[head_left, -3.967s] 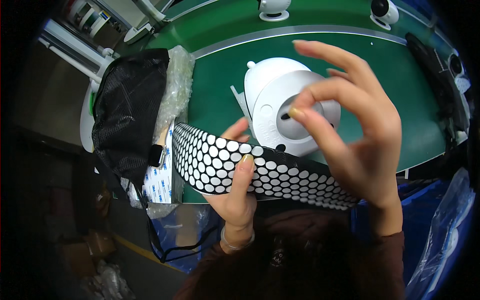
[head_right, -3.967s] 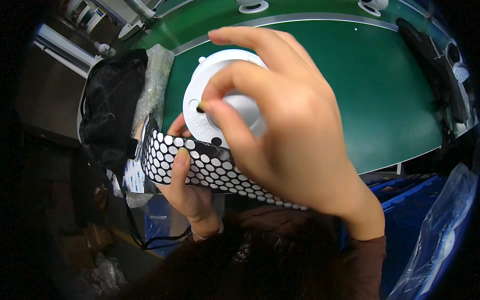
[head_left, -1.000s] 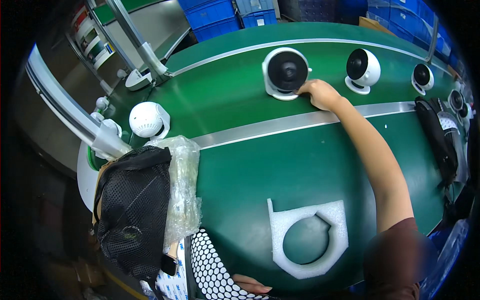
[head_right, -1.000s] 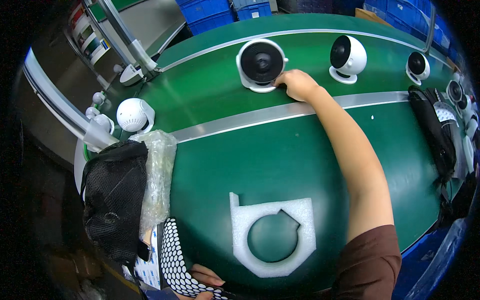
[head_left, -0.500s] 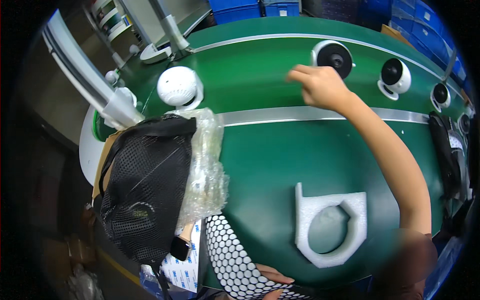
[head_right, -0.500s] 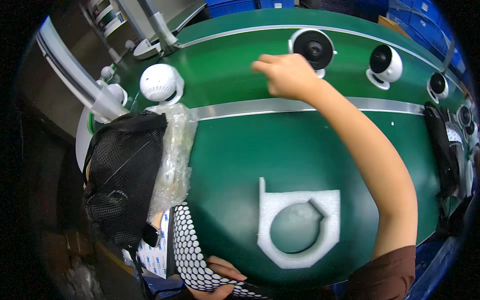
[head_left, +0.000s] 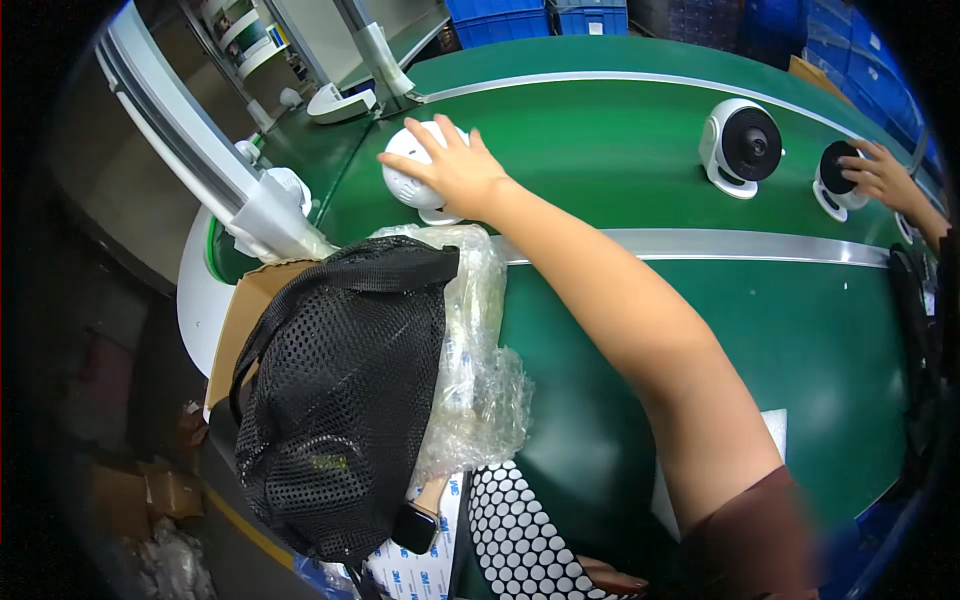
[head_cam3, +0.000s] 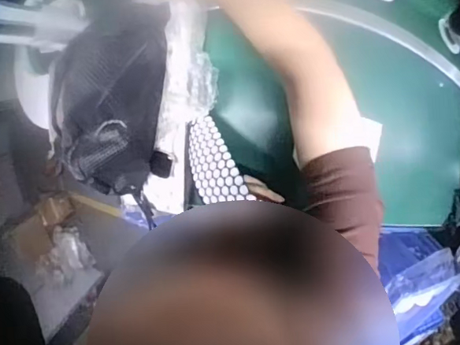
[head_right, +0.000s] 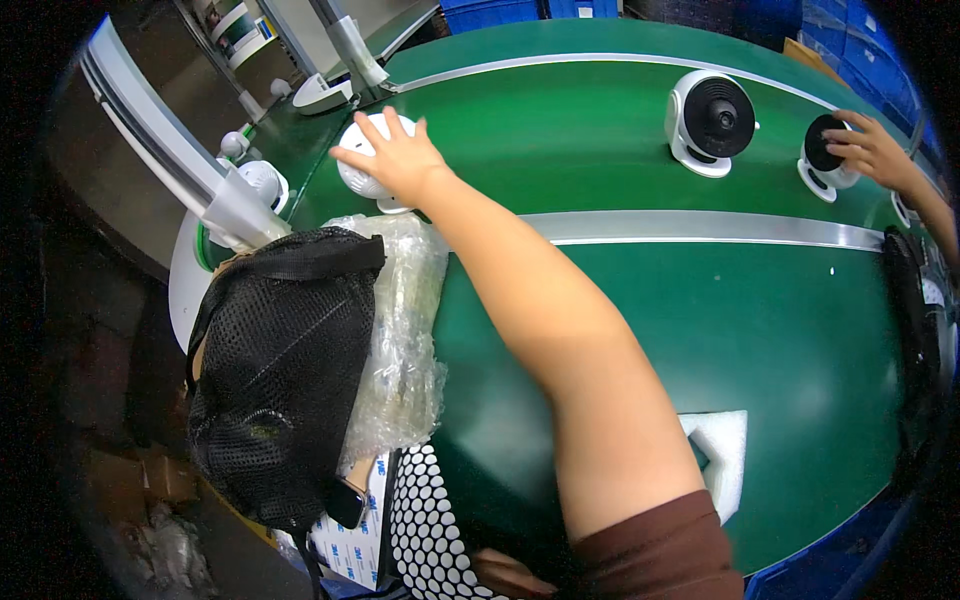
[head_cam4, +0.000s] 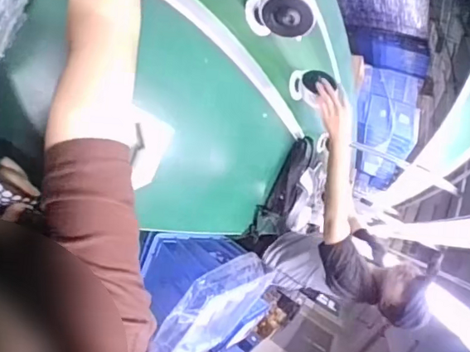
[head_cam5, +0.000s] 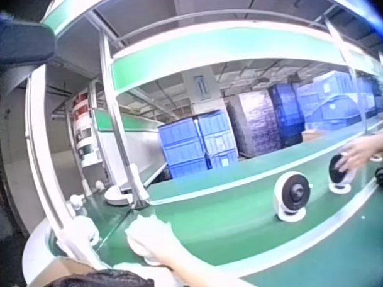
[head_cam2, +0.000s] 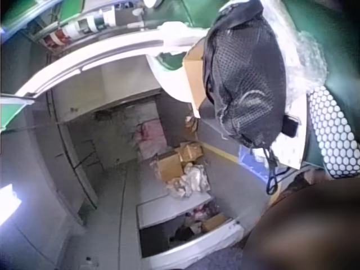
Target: Assembling security camera components by peeling rubber pads from an adhesive sheet and applying them to the camera base.
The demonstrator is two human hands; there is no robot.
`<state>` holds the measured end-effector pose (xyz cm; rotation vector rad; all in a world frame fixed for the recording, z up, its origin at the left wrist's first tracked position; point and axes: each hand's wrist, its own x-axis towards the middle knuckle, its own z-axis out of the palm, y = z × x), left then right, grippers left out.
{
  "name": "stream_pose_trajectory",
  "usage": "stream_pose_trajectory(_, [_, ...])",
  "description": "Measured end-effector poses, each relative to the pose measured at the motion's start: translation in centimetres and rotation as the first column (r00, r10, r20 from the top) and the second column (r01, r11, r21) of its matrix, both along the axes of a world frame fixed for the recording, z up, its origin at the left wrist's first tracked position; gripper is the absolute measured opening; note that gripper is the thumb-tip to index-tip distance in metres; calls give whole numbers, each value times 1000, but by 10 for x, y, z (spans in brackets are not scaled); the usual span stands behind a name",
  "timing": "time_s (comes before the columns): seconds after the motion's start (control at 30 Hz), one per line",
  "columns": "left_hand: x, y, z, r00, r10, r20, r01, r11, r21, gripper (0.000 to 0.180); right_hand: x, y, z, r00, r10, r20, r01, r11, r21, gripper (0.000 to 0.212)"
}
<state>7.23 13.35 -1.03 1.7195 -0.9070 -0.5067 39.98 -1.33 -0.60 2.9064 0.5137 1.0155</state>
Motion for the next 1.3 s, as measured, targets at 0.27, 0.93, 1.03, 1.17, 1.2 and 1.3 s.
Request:
stream_pose_trajectory(0.27, [-24, 5, -18, 929, 132, -347, -196, 968, -157, 19, -60, -53, 45, 982, 184, -35, -28, 326, 945, 77])
stream_pose_trajectory(0.93, [-49, -58, -11, 982, 113, -149, -178, 809, -560, 36, -398, -97, -28, 909, 398, 126, -272, 336, 902, 54])
stream_pose_trajectory(1.03, [-44, -57, -10, 995, 70, -76, -99, 851, -515, 35, -409, -103, -20, 931, 364, 11, -159, 378, 912, 46])
stream_pose_trajectory(1.17, [-45, -62, -18, 942, -19, -336, -207, 755, -622, 44, -429, -93, 8, 996, 88, -3, -65, 763, 643, 26])
stream_pose_trajectory(1.2, [-46, -62, -19, 936, -25, -351, -216, 746, -630, 44, -426, -87, 9, 994, 38, 105, -93, 794, 601, 13])
stream_pose_trajectory(1.3, [-48, -62, -22, 890, -28, -456, -295, 727, -620, 44, -424, -79, 15, 987, 141, -79, -18, 582, 813, 11])
